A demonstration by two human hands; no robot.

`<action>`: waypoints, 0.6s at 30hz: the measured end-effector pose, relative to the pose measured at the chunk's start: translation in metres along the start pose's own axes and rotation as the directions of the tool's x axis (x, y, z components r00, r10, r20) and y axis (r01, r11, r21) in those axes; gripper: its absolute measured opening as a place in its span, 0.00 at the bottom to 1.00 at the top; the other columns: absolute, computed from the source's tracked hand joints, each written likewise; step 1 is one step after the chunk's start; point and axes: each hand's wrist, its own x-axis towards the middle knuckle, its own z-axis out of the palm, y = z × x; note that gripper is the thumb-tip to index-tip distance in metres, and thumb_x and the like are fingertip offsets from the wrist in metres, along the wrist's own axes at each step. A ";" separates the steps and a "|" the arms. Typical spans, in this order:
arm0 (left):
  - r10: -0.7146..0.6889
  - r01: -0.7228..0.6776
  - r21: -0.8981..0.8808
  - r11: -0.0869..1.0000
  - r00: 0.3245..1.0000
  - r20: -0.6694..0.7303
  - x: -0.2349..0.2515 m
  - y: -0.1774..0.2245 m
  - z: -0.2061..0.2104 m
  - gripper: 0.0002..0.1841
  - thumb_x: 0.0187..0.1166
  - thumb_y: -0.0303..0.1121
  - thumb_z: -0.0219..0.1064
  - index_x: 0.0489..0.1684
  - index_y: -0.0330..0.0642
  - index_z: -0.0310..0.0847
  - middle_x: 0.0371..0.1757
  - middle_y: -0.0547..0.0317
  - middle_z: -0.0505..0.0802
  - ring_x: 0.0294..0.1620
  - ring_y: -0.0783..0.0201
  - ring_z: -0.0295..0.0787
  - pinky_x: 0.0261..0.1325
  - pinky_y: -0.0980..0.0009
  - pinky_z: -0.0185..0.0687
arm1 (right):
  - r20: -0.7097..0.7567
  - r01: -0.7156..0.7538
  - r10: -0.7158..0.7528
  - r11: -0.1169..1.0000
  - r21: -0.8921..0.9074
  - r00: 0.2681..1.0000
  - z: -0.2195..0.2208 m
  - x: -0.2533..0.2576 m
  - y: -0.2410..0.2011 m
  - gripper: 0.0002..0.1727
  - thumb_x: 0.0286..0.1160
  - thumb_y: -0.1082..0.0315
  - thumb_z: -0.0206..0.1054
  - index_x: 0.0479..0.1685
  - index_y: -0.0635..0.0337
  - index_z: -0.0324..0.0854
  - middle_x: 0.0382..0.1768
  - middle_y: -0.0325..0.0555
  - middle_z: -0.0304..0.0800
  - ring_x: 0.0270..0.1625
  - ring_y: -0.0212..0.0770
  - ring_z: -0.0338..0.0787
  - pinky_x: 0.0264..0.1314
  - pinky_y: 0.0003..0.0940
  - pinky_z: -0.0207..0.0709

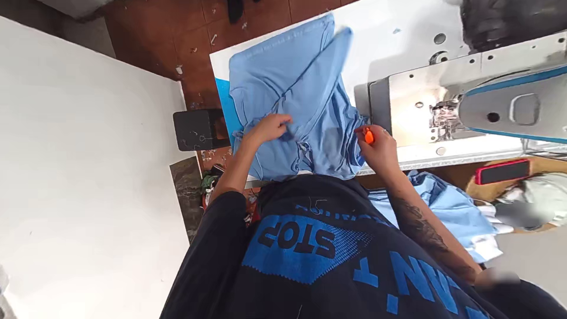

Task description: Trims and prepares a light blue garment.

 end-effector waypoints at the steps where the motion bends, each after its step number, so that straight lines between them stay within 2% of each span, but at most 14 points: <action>1: -0.075 0.071 0.080 0.994 0.996 0.046 -0.010 -0.011 0.011 0.16 0.83 0.23 0.58 0.62 0.33 0.87 0.61 0.37 0.92 0.68 0.39 0.87 0.75 0.38 0.73 | 0.020 0.015 -0.015 1.000 -0.016 1.000 -0.001 0.003 0.001 0.16 0.81 0.70 0.60 0.59 0.73 0.84 0.55 0.73 0.88 0.57 0.69 0.89 0.61 0.68 0.77; 2: -0.121 0.123 0.130 0.984 0.992 -0.017 -0.021 -0.026 0.023 0.15 0.81 0.23 0.60 0.59 0.35 0.89 0.61 0.38 0.92 0.69 0.38 0.85 0.78 0.37 0.68 | 0.040 0.038 -0.037 0.999 -0.032 0.999 -0.001 0.006 0.003 0.16 0.82 0.71 0.60 0.59 0.72 0.84 0.55 0.72 0.88 0.58 0.69 0.89 0.61 0.68 0.77; 3: -0.125 0.148 0.126 0.981 0.977 -0.171 -0.035 -0.040 0.035 0.14 0.78 0.21 0.61 0.57 0.34 0.89 0.63 0.36 0.91 0.72 0.37 0.82 0.81 0.37 0.63 | 0.064 0.069 -0.067 0.997 -0.046 0.996 0.000 0.009 0.003 0.15 0.81 0.72 0.61 0.59 0.72 0.84 0.56 0.72 0.88 0.59 0.69 0.89 0.61 0.69 0.77; 4: -0.116 0.155 0.083 0.985 0.929 -0.352 -0.048 -0.052 0.048 0.15 0.77 0.19 0.61 0.59 0.31 0.87 0.67 0.34 0.88 0.75 0.36 0.79 0.83 0.38 0.62 | 0.089 0.109 -0.104 0.992 -0.056 0.991 0.002 0.012 0.002 0.15 0.79 0.74 0.62 0.58 0.73 0.85 0.56 0.73 0.88 0.58 0.70 0.89 0.61 0.69 0.77; 5: -0.139 0.163 0.005 0.987 0.856 -0.498 -0.059 -0.056 0.060 0.17 0.77 0.19 0.61 0.61 0.29 0.85 0.69 0.33 0.86 0.76 0.37 0.79 0.82 0.42 0.66 | 0.122 0.150 -0.141 0.987 -0.063 0.982 0.005 0.015 0.000 0.15 0.78 0.75 0.63 0.58 0.73 0.85 0.57 0.73 0.87 0.59 0.71 0.88 0.61 0.70 0.77; 6: -0.197 0.175 -0.094 0.980 0.782 -0.591 -0.069 -0.053 0.072 0.16 0.78 0.20 0.61 0.62 0.26 0.83 0.67 0.33 0.86 0.72 0.40 0.83 0.77 0.47 0.74 | 0.155 0.199 -0.188 0.978 -0.063 0.970 0.009 0.019 -0.003 0.14 0.77 0.75 0.64 0.57 0.73 0.85 0.56 0.73 0.87 0.58 0.71 0.88 0.60 0.70 0.77; 7: -0.268 0.188 -0.192 0.963 0.732 -0.626 -0.076 -0.048 0.084 0.16 0.79 0.21 0.61 0.62 0.24 0.82 0.62 0.33 0.88 0.63 0.43 0.88 0.68 0.51 0.82 | 0.193 0.254 -0.238 0.965 -0.060 0.952 0.015 0.022 -0.008 0.14 0.77 0.76 0.64 0.57 0.72 0.86 0.56 0.72 0.88 0.58 0.71 0.89 0.60 0.70 0.78; 8: -0.339 0.209 -0.275 0.938 0.712 -0.615 -0.081 -0.043 0.095 0.15 0.80 0.22 0.62 0.61 0.24 0.81 0.58 0.33 0.90 0.56 0.45 0.90 0.62 0.53 0.86 | 0.236 0.307 -0.287 0.950 -0.054 0.928 0.023 0.026 -0.015 0.13 0.77 0.76 0.64 0.56 0.72 0.86 0.56 0.72 0.88 0.58 0.71 0.89 0.59 0.70 0.78; 9: -0.398 0.241 -0.331 0.912 0.714 -0.575 -0.084 -0.041 0.105 0.16 0.79 0.23 0.63 0.62 0.23 0.80 0.57 0.32 0.90 0.54 0.45 0.91 0.60 0.53 0.87 | 0.273 0.366 -0.342 0.930 -0.043 0.899 0.033 0.029 -0.024 0.13 0.76 0.77 0.65 0.56 0.71 0.86 0.57 0.70 0.88 0.57 0.70 0.90 0.58 0.70 0.80; 11: -0.504 0.344 -0.391 0.853 0.736 -0.451 -0.084 -0.039 0.119 0.24 0.77 0.25 0.66 0.72 0.25 0.75 0.68 0.30 0.84 0.65 0.40 0.85 0.68 0.49 0.81 | 0.347 0.466 -0.432 0.884 -0.018 0.832 0.055 0.035 -0.043 0.13 0.75 0.77 0.66 0.57 0.69 0.86 0.60 0.67 0.89 0.59 0.68 0.91 0.57 0.69 0.82; 13: -0.509 0.357 -0.379 0.854 0.726 -0.462 -0.077 -0.037 0.130 0.28 0.75 0.30 0.71 0.75 0.27 0.74 0.75 0.29 0.80 0.78 0.35 0.75 0.80 0.42 0.69 | 0.406 0.515 -0.460 0.857 -0.031 0.789 0.081 0.043 -0.059 0.16 0.74 0.76 0.68 0.61 0.64 0.86 0.66 0.64 0.86 0.58 0.68 0.92 0.51 0.70 0.83; 14: -0.475 0.319 -0.364 0.875 0.705 -0.527 -0.072 -0.037 0.136 0.27 0.76 0.33 0.73 0.72 0.26 0.77 0.74 0.29 0.81 0.79 0.34 0.74 0.81 0.41 0.67 | 0.436 0.523 -0.449 0.850 -0.059 0.780 0.094 0.047 -0.063 0.18 0.75 0.75 0.68 0.64 0.62 0.85 0.70 0.64 0.84 0.55 0.70 0.92 0.46 0.71 0.83; 16: -0.405 0.170 -0.388 0.906 0.615 -0.677 -0.059 -0.036 0.144 0.21 0.78 0.32 0.72 0.63 0.23 0.83 0.69 0.30 0.85 0.74 0.36 0.80 0.79 0.44 0.71 | 0.484 0.514 -0.395 0.847 -0.138 0.781 0.115 0.058 -0.063 0.21 0.77 0.71 0.68 0.69 0.60 0.83 0.73 0.66 0.82 0.51 0.75 0.92 0.40 0.75 0.80; 18: -0.417 -0.005 -0.488 0.873 0.511 -0.751 -0.049 -0.029 0.142 0.18 0.82 0.28 0.68 0.60 0.19 0.82 0.64 0.28 0.88 0.69 0.40 0.86 0.75 0.51 0.77 | 0.470 0.497 -0.374 0.851 -0.167 0.799 0.122 0.064 -0.064 0.18 0.77 0.72 0.68 0.66 0.62 0.85 0.67 0.68 0.86 0.52 0.77 0.91 0.42 0.77 0.78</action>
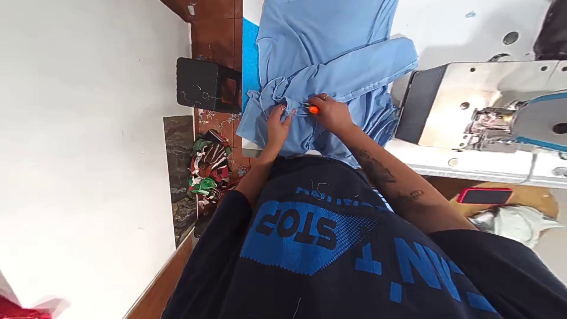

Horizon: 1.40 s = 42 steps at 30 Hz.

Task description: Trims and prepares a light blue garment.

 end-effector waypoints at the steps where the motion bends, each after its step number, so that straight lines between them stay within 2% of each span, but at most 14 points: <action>1: -0.015 0.012 -0.096 0.995 0.999 -0.029 0.001 0.007 0.001 0.18 0.84 0.28 0.66 0.63 0.18 0.79 0.63 0.28 0.88 0.67 0.42 0.87 0.74 0.52 0.79 | -0.028 0.003 -0.003 1.000 0.017 1.000 -0.004 -0.001 -0.002 0.17 0.77 0.72 0.67 0.64 0.64 0.85 0.64 0.69 0.87 0.53 0.76 0.91 0.44 0.78 0.78; 4: -0.021 0.000 -0.297 0.955 0.998 -0.066 0.002 0.038 -0.006 0.19 0.86 0.27 0.63 0.68 0.20 0.73 0.60 0.32 0.89 0.61 0.55 0.89 0.69 0.62 0.82 | -0.137 0.143 -0.131 0.986 0.082 0.982 -0.022 -0.012 -0.011 0.23 0.76 0.61 0.74 0.65 0.65 0.84 0.63 0.67 0.88 0.53 0.70 0.92 0.45 0.71 0.82; 6: 0.074 -0.117 -0.325 0.938 0.987 -0.141 0.007 0.056 -0.007 0.15 0.79 0.24 0.69 0.56 0.19 0.80 0.50 0.40 0.92 0.50 0.66 0.92 0.60 0.71 0.86 | -0.200 0.224 -0.205 0.972 0.074 0.958 -0.025 -0.015 -0.013 0.22 0.74 0.61 0.75 0.62 0.66 0.84 0.62 0.67 0.88 0.52 0.69 0.93 0.43 0.69 0.83; 10: 0.379 -0.393 -0.042 0.918 0.906 -0.188 0.021 0.073 -0.025 0.13 0.66 0.26 0.80 0.38 0.20 0.88 0.35 0.39 0.95 0.37 0.59 0.94 0.48 0.68 0.89 | -0.275 0.234 -0.164 0.941 0.246 0.947 -0.057 -0.022 -0.021 0.12 0.71 0.73 0.72 0.47 0.75 0.87 0.47 0.68 0.92 0.51 0.62 0.92 0.58 0.60 0.81; 14: 0.401 -0.402 -0.036 0.915 0.916 -0.018 0.030 0.095 -0.056 0.16 0.67 0.31 0.81 0.41 0.23 0.88 0.33 0.45 0.95 0.32 0.66 0.91 0.41 0.72 0.87 | -0.090 0.139 -0.110 0.884 0.447 0.990 -0.102 -0.041 -0.040 0.17 0.64 0.61 0.80 0.41 0.64 0.84 0.30 0.38 0.82 0.31 0.24 0.75 0.37 0.25 0.71; 17: 0.250 -0.186 -0.275 0.943 0.942 0.221 0.033 0.119 -0.076 0.12 0.68 0.24 0.78 0.43 0.29 0.83 0.28 0.64 0.90 0.24 0.82 0.81 0.31 0.83 0.80 | -0.071 0.120 -0.097 0.803 0.584 0.993 -0.110 -0.047 -0.053 0.07 0.76 0.63 0.71 0.40 0.58 0.83 0.24 0.25 0.79 0.21 0.14 0.74 0.26 0.13 0.70; 22: 0.171 -0.002 -0.478 0.878 0.935 0.312 0.037 0.130 -0.098 0.12 0.68 0.16 0.70 0.40 0.41 0.76 0.25 0.76 0.88 0.18 0.86 0.79 0.22 0.87 0.77 | -0.233 0.232 -0.133 0.849 0.474 0.963 -0.121 -0.051 -0.067 0.11 0.81 0.62 0.68 0.46 0.62 0.83 0.29 0.30 0.81 0.23 0.15 0.75 0.27 0.14 0.73; 26: 0.190 -0.010 -0.555 0.832 0.945 0.266 0.028 0.140 -0.088 0.11 0.70 0.17 0.71 0.38 0.42 0.75 0.25 0.75 0.88 0.18 0.85 0.79 0.22 0.86 0.77 | -0.298 0.429 -0.349 0.862 0.270 0.889 -0.101 -0.043 -0.090 0.16 0.74 0.66 0.74 0.52 0.71 0.86 0.45 0.59 0.91 0.45 0.46 0.89 0.53 0.42 0.82; 28: 0.217 -0.029 -0.528 0.849 0.930 0.297 0.024 0.144 -0.089 0.14 0.66 0.15 0.72 0.39 0.42 0.75 0.26 0.74 0.89 0.19 0.85 0.80 0.23 0.87 0.77 | -0.335 0.409 -0.316 0.875 0.258 0.888 -0.094 -0.042 -0.090 0.11 0.76 0.71 0.70 0.48 0.71 0.88 0.44 0.60 0.92 0.45 0.47 0.91 0.53 0.42 0.83; 31: 0.225 -0.150 -0.217 0.964 0.897 0.380 0.027 0.139 -0.106 0.14 0.67 0.23 0.78 0.45 0.36 0.78 0.27 0.68 0.89 0.22 0.81 0.82 0.27 0.83 0.80 | -0.378 0.282 -0.161 0.915 0.289 0.912 -0.110 -0.051 -0.082 0.13 0.81 0.68 0.64 0.52 0.68 0.87 0.36 0.52 0.90 0.31 0.36 0.85 0.36 0.36 0.81; 34: 0.269 -0.340 0.288 0.895 0.928 0.257 0.035 0.147 -0.114 0.17 0.72 0.25 0.71 0.58 0.26 0.84 0.31 0.44 0.91 0.33 0.50 0.89 0.42 0.51 0.84 | -0.517 0.284 -0.202 0.955 0.082 0.832 -0.133 -0.057 -0.089 0.14 0.82 0.70 0.60 0.55 0.73 0.82 0.38 0.61 0.89 0.37 0.45 0.86 0.44 0.40 0.79; 38: 0.614 -0.491 0.445 0.749 0.767 -0.187 0.044 0.145 -0.126 0.09 0.61 0.22 0.73 0.36 0.26 0.84 0.37 0.37 0.89 0.36 0.48 0.88 0.37 0.57 0.83 | -0.634 0.326 -0.404 0.914 -0.243 0.660 -0.157 -0.078 -0.113 0.09 0.77 0.75 0.64 0.48 0.71 0.85 0.40 0.68 0.88 0.41 0.59 0.88 0.41 0.47 0.78; 40: 0.649 -0.554 0.392 0.735 0.741 -0.171 0.047 0.124 -0.132 0.07 0.56 0.18 0.71 0.29 0.27 0.80 0.45 0.33 0.88 0.50 0.45 0.88 0.50 0.60 0.84 | -0.600 0.296 -0.379 0.925 -0.237 0.705 -0.149 -0.089 -0.106 0.08 0.80 0.75 0.63 0.47 0.71 0.85 0.40 0.70 0.87 0.41 0.63 0.88 0.40 0.51 0.79; 42: 0.504 -0.495 0.350 0.796 0.861 0.070 0.048 0.087 -0.128 0.08 0.59 0.15 0.69 0.35 0.23 0.83 0.57 0.27 0.88 0.63 0.38 0.86 0.65 0.51 0.83 | -0.465 0.239 -0.270 0.963 -0.126 0.843 -0.111 -0.085 -0.082 0.10 0.78 0.74 0.63 0.48 0.72 0.86 0.43 0.71 0.88 0.43 0.71 0.90 0.39 0.65 0.80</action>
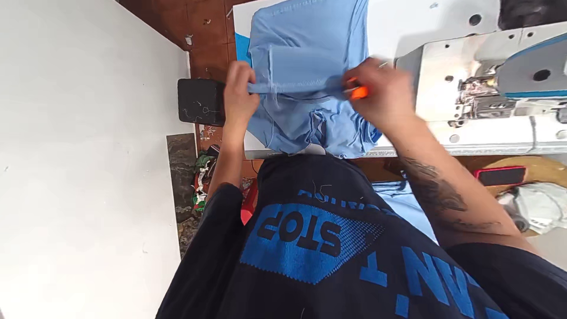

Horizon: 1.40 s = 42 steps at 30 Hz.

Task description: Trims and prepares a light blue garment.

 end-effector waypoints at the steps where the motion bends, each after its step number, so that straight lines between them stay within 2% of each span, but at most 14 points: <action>1: -0.049 0.045 0.031 0.999 0.985 0.166 -0.012 -0.020 0.015 0.09 0.64 0.14 0.67 0.41 0.23 0.85 0.61 0.28 0.87 0.66 0.36 0.85 0.68 0.47 0.82 | 0.107 -0.055 0.053 0.998 0.016 0.993 0.027 -0.013 0.014 0.11 0.77 0.74 0.64 0.50 0.72 0.86 0.45 0.72 0.89 0.43 0.73 0.91 0.38 0.69 0.80; 4: -0.192 0.146 0.136 0.980 0.878 0.438 -0.055 -0.077 0.060 0.14 0.74 0.14 0.60 0.53 0.26 0.87 0.71 0.30 0.84 0.75 0.32 0.78 0.79 0.39 0.69 | 0.422 -0.174 0.168 0.984 -0.024 0.891 0.101 -0.051 0.056 0.13 0.77 0.75 0.67 0.57 0.67 0.86 0.55 0.73 0.87 0.45 0.77 0.91 0.38 0.75 0.79; 7: -0.309 0.282 0.126 0.951 0.863 0.400 -0.098 -0.088 0.071 0.17 0.80 0.20 0.61 0.65 0.32 0.85 0.79 0.31 0.78 0.84 0.32 0.67 0.85 0.39 0.59 | 0.536 -0.254 0.237 0.966 -0.043 0.810 0.124 -0.075 0.065 0.15 0.73 0.78 0.69 0.59 0.65 0.87 0.61 0.73 0.86 0.47 0.77 0.91 0.40 0.76 0.79; 9: -0.358 0.358 0.045 0.933 0.904 0.234 -0.116 -0.073 0.064 0.18 0.79 0.22 0.61 0.65 0.29 0.83 0.75 0.29 0.80 0.77 0.35 0.76 0.79 0.46 0.72 | 0.482 -0.229 0.196 0.973 0.010 0.854 0.115 -0.076 0.055 0.16 0.71 0.77 0.70 0.58 0.67 0.87 0.58 0.72 0.88 0.46 0.75 0.92 0.39 0.75 0.80; 10: -0.374 0.379 -0.002 0.925 0.915 0.152 -0.122 -0.064 0.063 0.17 0.79 0.24 0.62 0.63 0.27 0.83 0.69 0.28 0.83 0.67 0.39 0.84 0.69 0.52 0.81 | 0.434 -0.180 0.139 0.982 0.055 0.890 0.110 -0.073 0.048 0.16 0.69 0.77 0.70 0.56 0.68 0.87 0.54 0.71 0.89 0.45 0.74 0.92 0.38 0.72 0.80; 12: -0.409 0.417 -0.088 0.905 0.907 0.097 -0.124 -0.047 0.067 0.21 0.79 0.31 0.68 0.64 0.22 0.79 0.64 0.27 0.85 0.53 0.44 0.89 0.56 0.58 0.86 | 0.367 -0.069 0.010 0.987 0.148 0.930 0.110 -0.060 0.035 0.15 0.69 0.74 0.69 0.54 0.70 0.86 0.49 0.70 0.90 0.42 0.71 0.93 0.35 0.69 0.81; 15: -0.490 0.515 -0.076 0.854 0.844 0.218 -0.106 -0.029 0.081 0.36 0.72 0.39 0.79 0.75 0.23 0.72 0.74 0.24 0.79 0.61 0.41 0.87 0.61 0.54 0.86 | 0.342 0.030 -0.110 0.972 0.231 0.933 0.130 -0.033 0.023 0.18 0.74 0.65 0.68 0.56 0.71 0.84 0.49 0.68 0.90 0.45 0.68 0.93 0.39 0.65 0.83; 17: -0.498 0.525 -0.048 0.850 0.829 0.256 -0.097 -0.026 0.096 0.34 0.69 0.30 0.80 0.77 0.27 0.73 0.77 0.27 0.77 0.69 0.37 0.84 0.66 0.48 0.84 | 0.388 0.008 -0.115 0.964 0.267 0.914 0.147 -0.017 0.021 0.24 0.80 0.57 0.66 0.62 0.72 0.81 0.55 0.71 0.88 0.54 0.69 0.92 0.52 0.65 0.83; 20: -0.466 0.479 0.006 0.878 0.849 0.250 -0.099 -0.038 0.118 0.23 0.76 0.19 0.67 0.73 0.32 0.80 0.72 0.32 0.83 0.70 0.37 0.84 0.68 0.47 0.83 | 0.523 -0.068 -0.088 0.960 0.272 0.848 0.172 -0.002 0.024 0.27 0.86 0.56 0.63 0.68 0.74 0.76 0.61 0.73 0.84 0.62 0.71 0.88 0.63 0.65 0.80; 23: -0.380 0.393 -0.030 0.919 0.905 0.192 -0.108 -0.050 0.123 0.16 0.77 0.16 0.62 0.60 0.31 0.90 0.55 0.32 0.91 0.56 0.39 0.91 0.61 0.50 0.86 | 0.604 -0.092 -0.062 0.971 0.221 0.794 0.187 -0.005 0.035 0.27 0.87 0.58 0.63 0.69 0.75 0.76 0.65 0.74 0.83 0.66 0.72 0.86 0.69 0.66 0.77; 26: -0.276 0.299 -0.074 0.951 0.934 0.227 -0.114 -0.066 0.114 0.11 0.80 0.21 0.64 0.51 0.30 0.93 0.45 0.34 0.92 0.46 0.40 0.92 0.56 0.50 0.87 | 0.631 -0.100 -0.034 0.979 0.176 0.775 0.193 -0.009 0.041 0.28 0.87 0.56 0.62 0.71 0.74 0.75 0.66 0.74 0.82 0.68 0.74 0.84 0.68 0.69 0.75; 30: -0.225 0.261 -0.117 0.958 0.941 0.254 -0.113 -0.073 0.103 0.10 0.82 0.22 0.64 0.47 0.27 0.93 0.46 0.34 0.93 0.49 0.41 0.92 0.59 0.53 0.86 | 0.642 -0.094 0.008 0.990 0.100 0.766 0.195 -0.007 0.035 0.25 0.88 0.58 0.62 0.69 0.73 0.76 0.65 0.74 0.83 0.69 0.76 0.83 0.66 0.71 0.75; 33: -0.285 0.316 -0.099 0.944 0.927 0.243 -0.111 -0.069 0.094 0.11 0.83 0.23 0.63 0.48 0.27 0.92 0.52 0.33 0.93 0.54 0.40 0.93 0.64 0.53 0.86 | 0.662 -0.111 0.082 0.994 0.003 0.745 0.197 -0.003 0.026 0.24 0.88 0.59 0.62 0.69 0.73 0.77 0.64 0.74 0.84 0.67 0.77 0.83 0.63 0.73 0.74; 42: -0.348 0.353 -0.073 0.933 0.935 0.068 -0.116 -0.040 0.092 0.08 0.80 0.23 0.67 0.44 0.27 0.92 0.47 0.35 0.94 0.49 0.44 0.95 0.57 0.59 0.89 | 0.670 -0.054 0.109 0.993 -0.102 0.734 0.201 0.005 0.008 0.24 0.91 0.58 0.57 0.65 0.76 0.76 0.60 0.77 0.85 0.59 0.78 0.88 0.52 0.71 0.78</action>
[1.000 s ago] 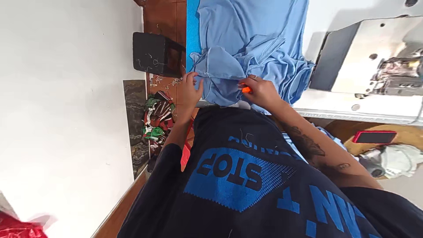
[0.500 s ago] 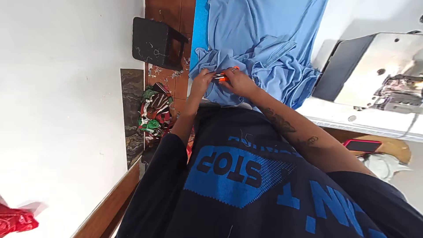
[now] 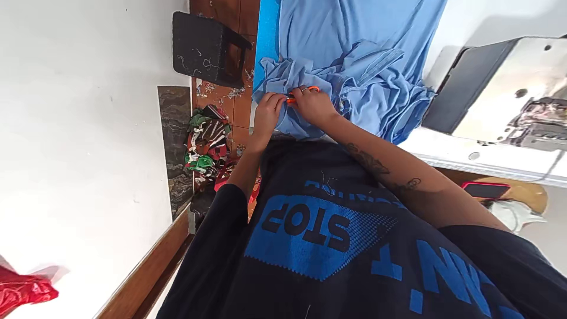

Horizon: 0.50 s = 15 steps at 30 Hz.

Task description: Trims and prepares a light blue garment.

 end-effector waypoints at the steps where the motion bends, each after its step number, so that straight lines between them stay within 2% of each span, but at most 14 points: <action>1: -0.002 0.002 -0.009 1.000 1.000 -0.005 0.000 0.001 0.000 0.08 0.80 0.23 0.67 0.44 0.26 0.92 0.47 0.35 0.94 0.49 0.45 0.95 0.57 0.60 0.89 | -0.001 0.005 -0.005 1.000 -0.005 1.000 0.001 0.001 0.000 0.24 0.92 0.58 0.56 0.64 0.76 0.77 0.59 0.76 0.86 0.57 0.78 0.89 0.51 0.71 0.79; 4: -0.078 0.079 -0.064 0.995 0.997 0.012 0.000 -0.004 0.002 0.09 0.81 0.23 0.66 0.46 0.25 0.91 0.46 0.35 0.94 0.45 0.49 0.94 0.54 0.62 0.89 | 0.014 -0.003 0.003 1.000 -0.005 1.000 0.005 0.001 0.001 0.23 0.93 0.59 0.53 0.63 0.76 0.77 0.55 0.76 0.87 0.55 0.78 0.90 0.50 0.70 0.79; 7: -0.202 0.210 -0.074 0.975 0.974 0.102 0.002 -0.013 0.002 0.15 0.83 0.25 0.65 0.61 0.24 0.85 0.47 0.34 0.93 0.45 0.47 0.93 0.55 0.59 0.89 | 0.027 -0.025 0.025 1.000 0.015 0.999 0.005 -0.001 0.001 0.23 0.93 0.59 0.54 0.64 0.76 0.76 0.56 0.77 0.86 0.56 0.78 0.89 0.52 0.70 0.79; 8: -0.204 0.211 -0.059 0.976 0.972 0.114 0.002 -0.014 0.003 0.15 0.83 0.25 0.65 0.62 0.24 0.85 0.48 0.34 0.93 0.46 0.46 0.93 0.56 0.58 0.88 | 0.029 -0.032 0.031 0.999 0.021 0.999 0.006 -0.002 0.001 0.24 0.92 0.59 0.56 0.65 0.76 0.75 0.57 0.77 0.86 0.57 0.78 0.89 0.53 0.70 0.79; 11: -0.171 0.170 0.015 0.985 0.978 0.123 -0.002 -0.006 -0.005 0.11 0.83 0.25 0.65 0.52 0.27 0.90 0.54 0.33 0.92 0.54 0.43 0.92 0.63 0.56 0.85 | 0.039 -0.051 0.050 0.998 0.023 0.998 0.007 -0.002 -0.002 0.24 0.91 0.58 0.57 0.66 0.77 0.75 0.59 0.78 0.85 0.60 0.79 0.87 0.55 0.72 0.78; 13: -0.160 0.149 0.076 0.986 0.972 0.171 -0.008 0.010 -0.020 0.12 0.87 0.28 0.63 0.55 0.27 0.86 0.59 0.33 0.89 0.58 0.42 0.89 0.65 0.54 0.84 | 0.028 -0.054 0.053 0.998 0.023 0.998 0.005 -0.002 -0.006 0.25 0.91 0.58 0.57 0.66 0.78 0.75 0.60 0.78 0.84 0.60 0.80 0.87 0.55 0.73 0.78; 15: -0.143 0.125 0.111 0.986 0.974 0.175 -0.012 0.015 -0.025 0.12 0.88 0.29 0.62 0.56 0.27 0.85 0.59 0.33 0.89 0.58 0.40 0.90 0.64 0.51 0.84 | 0.006 -0.046 0.046 0.999 0.006 0.999 0.006 -0.002 -0.008 0.25 0.92 0.58 0.56 0.66 0.77 0.75 0.59 0.77 0.85 0.59 0.79 0.88 0.53 0.72 0.79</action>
